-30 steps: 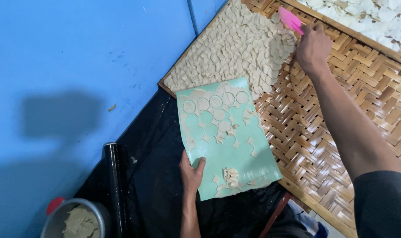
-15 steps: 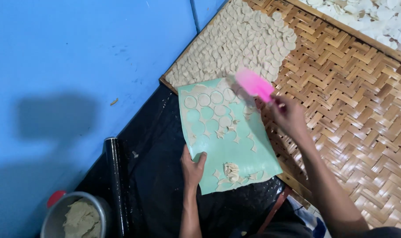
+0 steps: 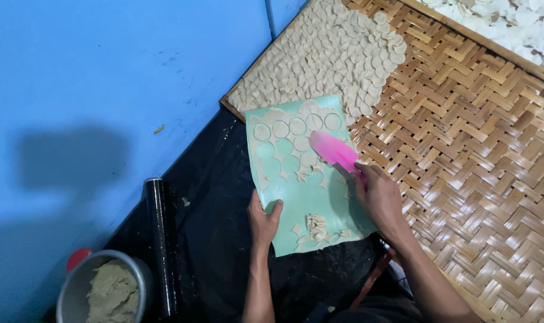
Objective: The recorder uses a pink spatula to transfer small round dough shapes from a template sheet onto a drying tray.
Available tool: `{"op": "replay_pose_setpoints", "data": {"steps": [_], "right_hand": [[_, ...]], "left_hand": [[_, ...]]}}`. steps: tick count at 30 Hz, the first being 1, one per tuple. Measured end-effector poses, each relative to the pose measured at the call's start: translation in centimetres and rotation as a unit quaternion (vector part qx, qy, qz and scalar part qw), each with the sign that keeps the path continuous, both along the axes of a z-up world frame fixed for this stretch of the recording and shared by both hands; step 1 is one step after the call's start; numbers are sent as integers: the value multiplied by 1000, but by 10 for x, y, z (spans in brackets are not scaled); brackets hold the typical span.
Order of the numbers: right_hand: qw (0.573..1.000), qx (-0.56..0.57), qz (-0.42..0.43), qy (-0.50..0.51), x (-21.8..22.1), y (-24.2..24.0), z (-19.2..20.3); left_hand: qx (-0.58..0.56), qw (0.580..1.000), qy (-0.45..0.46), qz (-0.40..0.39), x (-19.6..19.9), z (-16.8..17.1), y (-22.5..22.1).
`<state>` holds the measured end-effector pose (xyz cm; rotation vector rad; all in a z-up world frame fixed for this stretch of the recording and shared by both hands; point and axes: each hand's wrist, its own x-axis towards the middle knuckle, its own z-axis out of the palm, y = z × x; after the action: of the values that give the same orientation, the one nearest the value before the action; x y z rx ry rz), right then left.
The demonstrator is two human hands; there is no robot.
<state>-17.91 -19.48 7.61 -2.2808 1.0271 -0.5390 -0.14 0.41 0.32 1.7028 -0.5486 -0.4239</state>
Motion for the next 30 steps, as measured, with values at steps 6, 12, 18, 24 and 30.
{"op": "replay_pose_setpoints", "data": {"steps": [6, 12, 18, 24, 30], "right_hand": [[999, -13, -16, 29, 4, 2, 5], [999, 29, 11, 37, 7, 0, 4], [998, 51, 11, 44, 14, -12, -20], [996, 93, 7, 8, 12, -16, -30], [993, 100, 36, -52, 9, -23, -42]], "left_hand": [[-20, 1000, 3, 2, -1, 1, 0], [-1, 1000, 3, -8, 1, -1, 0], [-1, 1000, 17, 3, 0, -3, -1], [-19, 1000, -12, -1, 1, -5, 0], [-16, 1000, -14, 2, 2, -5, 0]]}}
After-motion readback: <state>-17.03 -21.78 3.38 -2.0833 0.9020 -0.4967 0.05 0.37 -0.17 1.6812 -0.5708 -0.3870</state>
